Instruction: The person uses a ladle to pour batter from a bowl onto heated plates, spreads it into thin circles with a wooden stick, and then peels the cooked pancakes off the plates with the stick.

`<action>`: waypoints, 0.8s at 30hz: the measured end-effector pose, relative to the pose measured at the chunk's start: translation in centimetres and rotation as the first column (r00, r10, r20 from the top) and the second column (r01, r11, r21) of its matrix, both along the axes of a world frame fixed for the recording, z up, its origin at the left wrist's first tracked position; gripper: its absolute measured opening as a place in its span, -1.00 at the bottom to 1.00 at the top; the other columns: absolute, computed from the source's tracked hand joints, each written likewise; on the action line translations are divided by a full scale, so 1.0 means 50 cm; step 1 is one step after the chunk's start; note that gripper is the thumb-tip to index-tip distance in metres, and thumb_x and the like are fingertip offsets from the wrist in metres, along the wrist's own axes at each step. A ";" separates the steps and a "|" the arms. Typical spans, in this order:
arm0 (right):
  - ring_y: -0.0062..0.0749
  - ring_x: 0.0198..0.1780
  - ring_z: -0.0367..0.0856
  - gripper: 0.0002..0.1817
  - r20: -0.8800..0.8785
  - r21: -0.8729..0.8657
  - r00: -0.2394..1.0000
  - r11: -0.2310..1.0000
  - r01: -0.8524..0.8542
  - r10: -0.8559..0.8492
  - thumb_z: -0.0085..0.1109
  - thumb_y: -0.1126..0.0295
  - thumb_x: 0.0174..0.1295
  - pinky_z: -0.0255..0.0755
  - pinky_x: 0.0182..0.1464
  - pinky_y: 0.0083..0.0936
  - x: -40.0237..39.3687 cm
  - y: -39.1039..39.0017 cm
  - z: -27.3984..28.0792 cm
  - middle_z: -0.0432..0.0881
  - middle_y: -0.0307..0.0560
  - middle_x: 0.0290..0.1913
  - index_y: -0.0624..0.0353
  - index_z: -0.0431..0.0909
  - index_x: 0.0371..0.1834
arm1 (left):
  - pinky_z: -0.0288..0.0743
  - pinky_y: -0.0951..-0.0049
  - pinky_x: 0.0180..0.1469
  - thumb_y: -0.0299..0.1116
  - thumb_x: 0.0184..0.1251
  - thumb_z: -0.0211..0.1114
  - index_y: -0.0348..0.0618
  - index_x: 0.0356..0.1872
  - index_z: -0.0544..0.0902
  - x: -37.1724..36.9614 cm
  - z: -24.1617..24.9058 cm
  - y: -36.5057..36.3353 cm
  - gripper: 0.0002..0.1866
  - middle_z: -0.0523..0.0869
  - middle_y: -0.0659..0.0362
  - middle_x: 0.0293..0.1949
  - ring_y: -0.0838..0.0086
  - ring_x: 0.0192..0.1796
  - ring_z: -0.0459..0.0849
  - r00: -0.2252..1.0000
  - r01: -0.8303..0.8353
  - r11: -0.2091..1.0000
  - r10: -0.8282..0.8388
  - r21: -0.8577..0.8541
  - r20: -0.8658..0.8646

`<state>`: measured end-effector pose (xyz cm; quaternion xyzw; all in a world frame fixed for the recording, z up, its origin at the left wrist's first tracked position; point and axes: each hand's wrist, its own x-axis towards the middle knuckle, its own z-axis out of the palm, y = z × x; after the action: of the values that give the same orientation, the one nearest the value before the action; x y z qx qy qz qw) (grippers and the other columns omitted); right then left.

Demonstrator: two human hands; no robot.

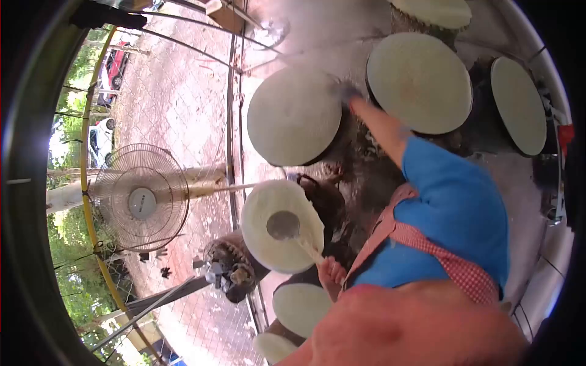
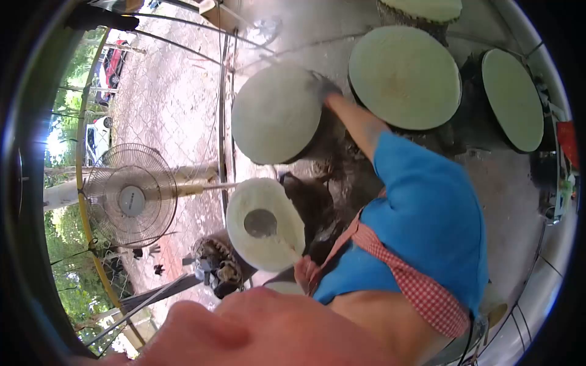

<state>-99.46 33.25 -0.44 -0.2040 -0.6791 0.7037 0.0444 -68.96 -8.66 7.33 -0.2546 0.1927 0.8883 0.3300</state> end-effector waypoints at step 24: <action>-0.15 -0.26 0.55 -0.52 0.082 0.814 0.997 0.576 -0.067 -0.001 -0.16 -0.07 0.13 0.38 -0.15 -0.37 0.006 0.042 -0.034 0.57 0.08 -0.27 0.06 0.52 -0.16 | 0.17 0.65 -0.78 -0.35 0.33 -0.20 0.10 0.18 0.25 -0.063 0.000 -0.009 -0.62 0.23 0.25 -0.67 0.61 -0.74 0.25 0.977 -0.212 0.866 0.195 0.453 0.084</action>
<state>-99.15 35.35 -2.12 -0.1738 -0.9314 0.3053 0.0952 -72.12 -9.13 7.34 -0.2040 -0.0565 0.9338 0.2885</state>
